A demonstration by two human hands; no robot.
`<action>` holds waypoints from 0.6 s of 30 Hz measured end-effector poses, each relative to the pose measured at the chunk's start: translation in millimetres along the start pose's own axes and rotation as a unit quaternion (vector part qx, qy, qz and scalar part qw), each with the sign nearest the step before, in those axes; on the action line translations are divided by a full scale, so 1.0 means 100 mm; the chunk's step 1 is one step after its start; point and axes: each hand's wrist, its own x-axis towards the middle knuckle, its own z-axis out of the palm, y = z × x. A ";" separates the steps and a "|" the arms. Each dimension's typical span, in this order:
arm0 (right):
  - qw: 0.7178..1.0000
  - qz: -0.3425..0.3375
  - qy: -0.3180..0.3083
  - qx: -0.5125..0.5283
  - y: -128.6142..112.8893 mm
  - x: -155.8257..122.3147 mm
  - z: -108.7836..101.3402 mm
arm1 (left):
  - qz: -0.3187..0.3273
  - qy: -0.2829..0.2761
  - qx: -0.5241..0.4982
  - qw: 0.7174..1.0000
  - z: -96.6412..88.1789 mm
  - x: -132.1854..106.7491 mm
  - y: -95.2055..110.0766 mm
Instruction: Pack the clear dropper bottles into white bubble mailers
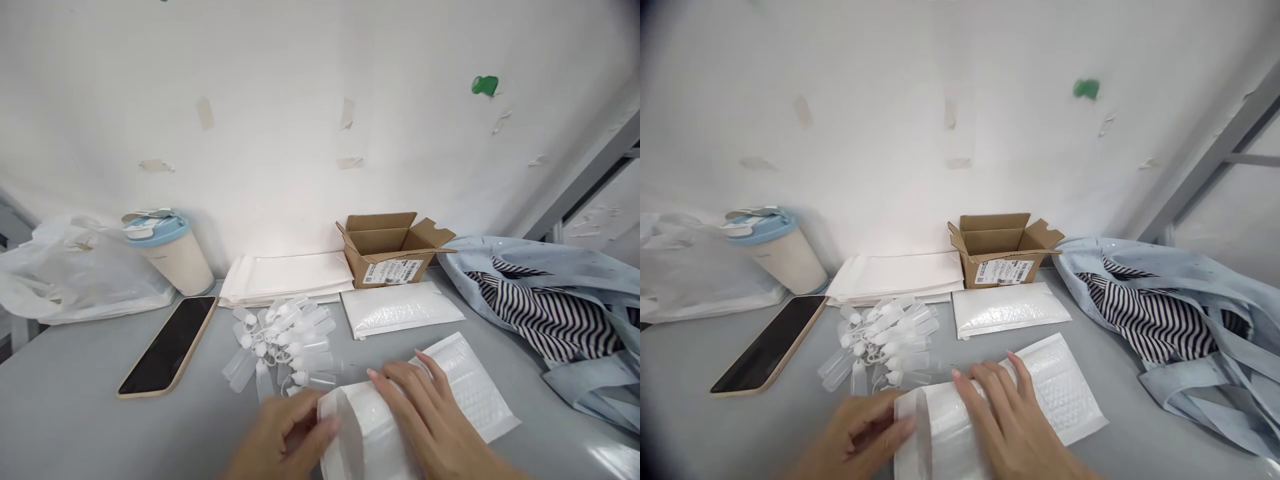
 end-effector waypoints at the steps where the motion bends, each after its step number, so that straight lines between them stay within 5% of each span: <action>1: 1.000 0.007 -0.007 0.009 0.03 -0.01 0.01 | 0.030 0.043 0.053 0.997 -0.06 0.01 -0.03; 4: 0.998 0.042 -0.026 0.035 0.11 -0.03 0.01 | 0.114 0.204 0.204 0.951 -0.30 0.03 -0.10; 6: 0.997 0.064 -0.022 0.046 0.16 -0.03 0.00 | 0.139 0.262 0.282 0.912 -0.45 0.05 -0.12; 12: 0.995 0.079 -0.023 0.057 0.22 -0.05 -0.03 | 0.178 0.131 0.450 0.865 -0.69 0.04 -0.13; 18: 0.981 0.110 -0.105 0.116 0.23 -0.05 -0.08 | 0.229 0.179 0.467 0.835 -0.65 0.04 -0.18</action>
